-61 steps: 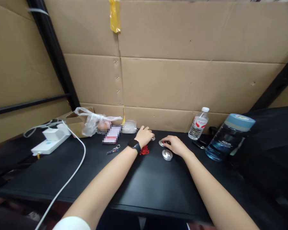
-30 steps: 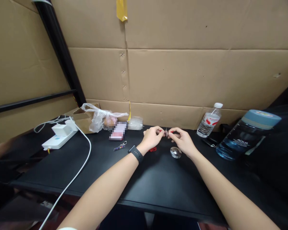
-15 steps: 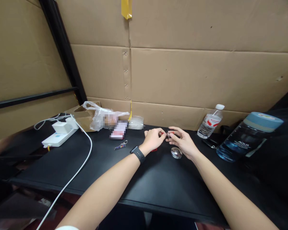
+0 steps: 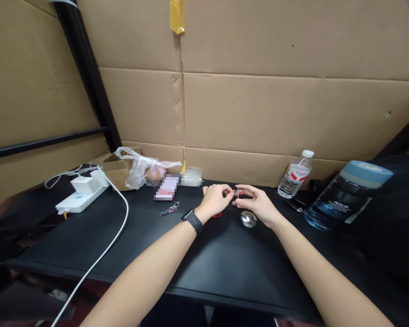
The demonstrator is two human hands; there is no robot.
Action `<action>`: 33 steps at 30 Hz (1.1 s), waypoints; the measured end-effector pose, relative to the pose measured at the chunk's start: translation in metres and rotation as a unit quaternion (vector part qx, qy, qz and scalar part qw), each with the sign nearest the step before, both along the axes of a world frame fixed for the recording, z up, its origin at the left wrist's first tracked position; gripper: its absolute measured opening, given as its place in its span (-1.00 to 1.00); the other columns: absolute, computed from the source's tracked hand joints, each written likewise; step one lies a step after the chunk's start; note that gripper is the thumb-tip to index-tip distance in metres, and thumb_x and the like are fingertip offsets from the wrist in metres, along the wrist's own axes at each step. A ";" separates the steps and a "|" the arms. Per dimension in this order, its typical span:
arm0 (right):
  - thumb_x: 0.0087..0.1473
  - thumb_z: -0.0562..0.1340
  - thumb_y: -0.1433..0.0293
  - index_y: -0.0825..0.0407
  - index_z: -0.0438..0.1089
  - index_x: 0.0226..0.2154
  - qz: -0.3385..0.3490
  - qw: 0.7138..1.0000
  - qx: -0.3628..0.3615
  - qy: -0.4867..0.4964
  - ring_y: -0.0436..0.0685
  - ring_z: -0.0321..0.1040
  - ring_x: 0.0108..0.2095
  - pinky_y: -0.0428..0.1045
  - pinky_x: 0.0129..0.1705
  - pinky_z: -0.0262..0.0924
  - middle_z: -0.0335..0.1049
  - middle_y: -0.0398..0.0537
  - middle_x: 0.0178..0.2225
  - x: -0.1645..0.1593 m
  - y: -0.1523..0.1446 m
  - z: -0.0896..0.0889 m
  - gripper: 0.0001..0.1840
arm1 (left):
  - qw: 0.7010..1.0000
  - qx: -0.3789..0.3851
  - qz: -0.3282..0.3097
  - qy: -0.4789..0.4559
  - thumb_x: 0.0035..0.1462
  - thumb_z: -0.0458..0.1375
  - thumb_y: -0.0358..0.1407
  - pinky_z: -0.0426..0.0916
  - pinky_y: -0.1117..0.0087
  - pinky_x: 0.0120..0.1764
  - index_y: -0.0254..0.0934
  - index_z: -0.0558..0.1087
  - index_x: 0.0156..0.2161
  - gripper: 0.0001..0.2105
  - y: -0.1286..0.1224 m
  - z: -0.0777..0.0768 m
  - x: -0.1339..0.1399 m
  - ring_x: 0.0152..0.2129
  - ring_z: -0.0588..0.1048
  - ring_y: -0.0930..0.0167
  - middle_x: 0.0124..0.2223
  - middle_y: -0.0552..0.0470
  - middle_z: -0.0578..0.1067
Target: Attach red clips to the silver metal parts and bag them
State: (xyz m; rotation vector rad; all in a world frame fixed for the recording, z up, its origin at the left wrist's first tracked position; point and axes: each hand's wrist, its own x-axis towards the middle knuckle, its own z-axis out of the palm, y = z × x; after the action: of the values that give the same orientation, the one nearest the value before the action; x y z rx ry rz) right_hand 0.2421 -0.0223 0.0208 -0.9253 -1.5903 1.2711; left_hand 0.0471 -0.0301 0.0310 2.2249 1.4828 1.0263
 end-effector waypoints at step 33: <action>-0.17 0.49 0.30 0.01 0.35 -0.09 0.010 0.995 0.057 -0.083 0.04 0.43 -0.29 0.00 -0.20 0.40 0.45 0.02 -0.08 0.011 0.003 0.006 -0.43 | 0.967 0.138 0.117 0.178 0.34 0.07 -0.20 0.02 0.12 0.01 -0.08 0.59 -0.17 -0.78 0.024 0.016 -0.075 -0.12 0.46 0.24 -0.19 -0.05 0.63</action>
State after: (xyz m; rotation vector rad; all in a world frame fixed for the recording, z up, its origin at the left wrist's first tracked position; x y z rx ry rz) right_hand 0.2530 -0.0197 0.0272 -0.9656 -1.7859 1.1266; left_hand -0.0281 -0.0061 0.0473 2.5838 1.8919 0.9899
